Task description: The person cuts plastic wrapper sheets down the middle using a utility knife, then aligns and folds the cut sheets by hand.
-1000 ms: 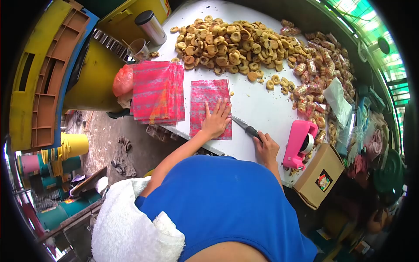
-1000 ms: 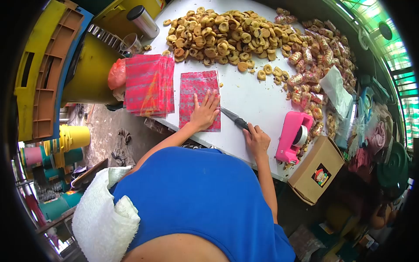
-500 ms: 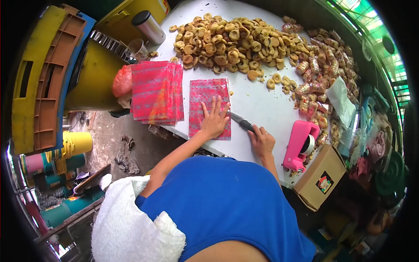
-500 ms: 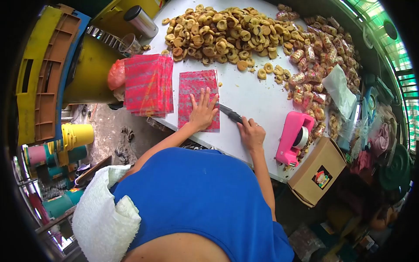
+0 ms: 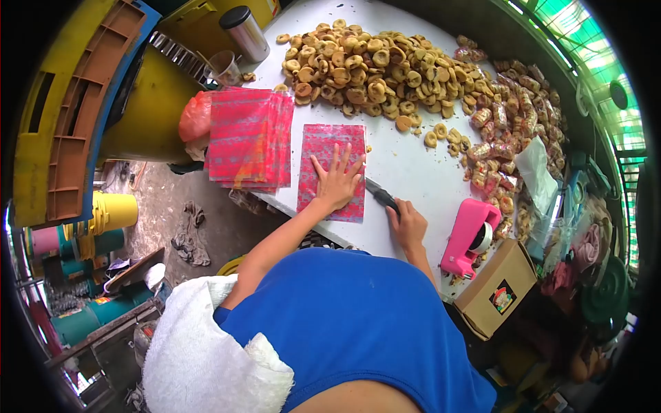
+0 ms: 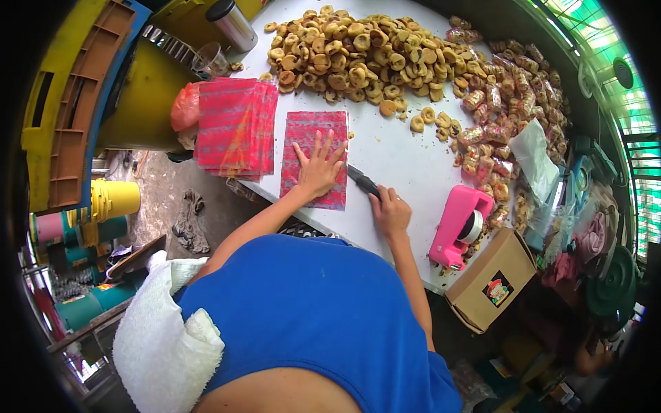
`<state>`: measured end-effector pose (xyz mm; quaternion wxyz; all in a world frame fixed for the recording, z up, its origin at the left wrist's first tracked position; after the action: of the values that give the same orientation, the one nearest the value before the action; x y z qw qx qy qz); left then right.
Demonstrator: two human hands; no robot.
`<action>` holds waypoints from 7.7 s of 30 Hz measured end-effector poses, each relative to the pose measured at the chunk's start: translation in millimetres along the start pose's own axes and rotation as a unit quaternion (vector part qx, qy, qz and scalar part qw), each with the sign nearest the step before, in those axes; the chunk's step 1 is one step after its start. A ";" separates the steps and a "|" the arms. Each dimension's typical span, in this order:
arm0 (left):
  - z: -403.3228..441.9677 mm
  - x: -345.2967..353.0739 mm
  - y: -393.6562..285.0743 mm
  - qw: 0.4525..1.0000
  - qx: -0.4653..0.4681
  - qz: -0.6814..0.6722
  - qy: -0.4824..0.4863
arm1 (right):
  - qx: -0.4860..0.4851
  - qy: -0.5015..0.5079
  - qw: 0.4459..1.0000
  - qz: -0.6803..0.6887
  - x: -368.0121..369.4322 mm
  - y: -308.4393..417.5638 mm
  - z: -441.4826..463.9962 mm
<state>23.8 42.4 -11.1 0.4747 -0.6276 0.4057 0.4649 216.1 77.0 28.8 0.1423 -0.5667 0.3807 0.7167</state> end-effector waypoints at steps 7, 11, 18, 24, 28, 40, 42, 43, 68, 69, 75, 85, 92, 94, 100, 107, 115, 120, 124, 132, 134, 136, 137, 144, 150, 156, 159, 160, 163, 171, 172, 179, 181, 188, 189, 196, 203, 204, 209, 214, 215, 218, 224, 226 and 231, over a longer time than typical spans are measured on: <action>-0.2 -2.6 0.9 1.000 0.001 0.002 0.008 | -0.011 0.041 0.997 -0.064 -4.0 3.9 20.5; -1.8 -1.6 1.5 0.999 -0.010 -0.007 0.033 | -0.018 0.016 0.998 -0.066 -18.7 -16.1 20.3; 1.4 -3.0 0.7 1.000 -0.004 0.001 0.019 | -0.001 0.008 0.999 -0.045 10.4 10.8 28.1; -0.8 -4.7 0.0 1.000 -0.001 -0.003 0.015 | -0.005 0.033 0.997 -0.073 -8.2 -3.3 39.1; 0.5 -2.8 -0.3 1.000 -0.001 0.009 0.008 | -0.014 0.020 0.997 -0.068 -14.3 -19.8 39.0; -1.8 2.4 7.7 0.999 -0.051 -0.010 -0.011 | 0.010 0.007 0.999 -0.045 -13.2 -19.1 35.0; 5.1 -0.2 5.4 0.992 -0.015 -0.089 -0.086 | 0.013 0.007 0.999 -0.040 -12.6 -19.3 34.2; 4.8 -7.4 7.2 0.973 0.022 -0.166 -0.159 | 0.015 0.007 0.999 -0.036 -12.3 -19.3 34.6; 12.9 -4.3 -3.1 0.999 0.015 -0.039 -0.025 | -0.014 0.021 0.998 -0.053 -2.1 -1.1 58.8; 12.7 -2.8 -2.7 0.999 0.016 -0.035 -0.020 | -0.045 0.025 0.997 -0.065 -8.0 -5.3 61.8; 9.9 -2.3 -2.4 0.999 0.014 -0.038 -0.026 | -0.065 0.037 0.993 -0.093 -15.8 -24.4 67.4; 13.4 -1.7 -0.1 0.999 0.006 -0.039 -0.021 | -0.098 0.021 0.990 -0.098 -6.0 -12.2 89.2; 13.7 -5.1 -0.7 0.999 0.008 -0.032 -0.017 | -0.099 0.044 0.991 -0.077 -12.7 -26.6 97.4; 13.8 -3.4 -1.2 0.999 0.003 -0.035 -0.008 | -0.115 0.049 0.990 -0.069 -4.0 -12.6 103.7; 12.9 -4.6 -1.1 0.999 0.013 -0.036 -0.021 | -0.114 0.041 0.989 -0.079 -16.8 -39.1 125.0; 13.9 -5.1 -2.1 1.000 0.004 -0.028 -0.009 | -0.139 0.044 0.987 -0.063 -12.0 -28.3 136.5; 13.4 -4.3 -2.4 1.000 0.009 -0.015 -0.014 | -0.139 0.039 0.985 -0.092 -14.7 -42.0 145.1; 13.9 -4.3 -3.2 1.000 0.007 -0.022 -0.003 | -0.150 0.021 0.981 -0.119 -12.4 -31.9 154.1; 13.6 -5.1 -1.6 1.000 0.009 -0.027 -0.006 | -0.079 -0.002 0.992 -0.099 -29.1 -59.6 164.7; 10.8 -10.0 1.7 0.996 0.007 -0.080 -0.035 | 0.016 -0.049 0.999 -0.016 -58.2 -43.8 131.3; 10.3 -8.5 9.1 0.992 0.005 -0.117 -0.046 | 0.050 -0.144 0.988 -0.018 -66.8 -55.5 85.5; 4.4 -8.3 31.5 0.949 0.006 -0.289 -0.129 | 0.283 -0.064 0.955 0.060 -47.0 -94.7 32.9; 3.0 -9.7 33.9 0.949 0.007 -0.287 -0.127 | 0.285 -0.066 0.954 0.062 -40.7 -92.0 15.8; -30.3 -60.2 72.5 0.926 -0.262 -0.243 -0.126 | 0.062 -0.066 0.992 0.088 -20.2 6.3 61.5; -53.5 -33.9 96.0 0.907 -0.316 -0.278 0.005 | 0.052 -0.028 0.993 0.105 32.1 34.1 138.7; -51.2 -33.9 98.0 0.927 -0.274 -0.255 0.011 | 0.122 -0.012 0.992 -0.022 31.2 7.5 135.3; -45.9 -38.0 95.9 0.931 -0.223 -0.289 -0.032 | 0.254 -0.066 0.958 -0.119 4.6 -45.0 96.2; -42.6 -33.9 96.8 0.911 -0.219 -0.348 -0.040 | 0.254 -0.067 0.958 -0.119 -1.6 -47.5 85.6; -37.1 -19.1 96.4 0.882 -0.202 -0.422 -0.056 | 0.274 -0.137 0.946 -0.110 -28.8 -42.9 57.3; -42.1 -126.3 85.2 0.891 -0.115 -0.429 -0.098 | 0.177 0.106 0.766 0.609 15.8 129.7 97.4; -41.3 -145.7 77.9 0.900 -0.071 -0.421 -0.086 | 0.118 0.103 0.717 0.679 21.6 159.1 109.9; -90.5 -241.9 96.4 0.936 0.062 -0.333 -0.100 | 0.018 0.145 0.571 0.808 26.5 239.1 191.6; -98.2 -228.6 150.8 0.893 -0.063 -0.425 -0.133 | -0.005 0.142 0.604 0.784 69.2 244.1 214.7; -127.9 -103.7 326.8 0.896 -0.349 -0.220 -0.164 | 0.057 0.002 0.965 0.256 131.1 220.5 202.2; -129.2 -85.1 342.9 0.886 -0.368 -0.243 -0.142 | 0.117 0.035 0.951 0.284 135.4 211.5 193.1; -119.9 -75.1 346.9 0.899 -0.346 -0.250 -0.098 | 0.135 0.080 0.933 0.323 151.2 201.5 171.6; -125.4 -136.3 296.8 0.927 -0.298 -0.088 -0.212 | 0.140 0.153 0.966 0.152 131.1 220.6 158.6; -121.3 -132.3 296.2 0.939 -0.279 -0.067 -0.190 | 0.140 0.156 0.966 0.152 132.5 220.2 154.3; -95.0 -119.8 283.7 0.932 -0.336 -0.046 -0.125 | 0.093 0.203 0.964 0.146 138.7 223.3 146.0; -77.6 -106.0 298.7 0.897 -0.440 -0.042 -0.020 | 0.039 0.139 0.978 0.149 146.3 221.0 140.9; -74.2 -101.5 303.9 0.901 -0.431 -0.047 -0.027 | 0.033 0.146 0.975 0.162 146.7 223.0 141.6; -65.3 -100.5 296.9 0.936 -0.346 -0.061 -0.033 | 0.046 0.232 0.952 0.194 152.0 219.5 143.5; -54.8 -205.0 249.3 0.999 0.003 -0.038 0.008 | -0.129 -0.105 0.984 -0.068 3.6 277.3 140.5; -56.5 -238.5 216.3 0.990 0.113 0.087 0.023 | -0.192 -0.115 0.970 -0.094 -38.7 309.2 144.8; -54.2 -281.7 171.2 0.965 0.177 0.171 -0.089 | -0.150 0.082 0.966 0.195 37.2 286.0 187.8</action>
<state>-195.4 -28.9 230.7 0.5259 -0.4110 0.5386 0.5142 -109.7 9.8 117.3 -0.1183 -0.5530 0.3824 0.7308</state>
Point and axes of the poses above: each hand's wrist, its own z-axis towards the middle knuckle, its own x-axis out of the palm, y = z × x, the point moved 8 cm from there along z, towards the middle knuckle, and after that the axes turned 13 degrees about y, right-handed, at the moved point
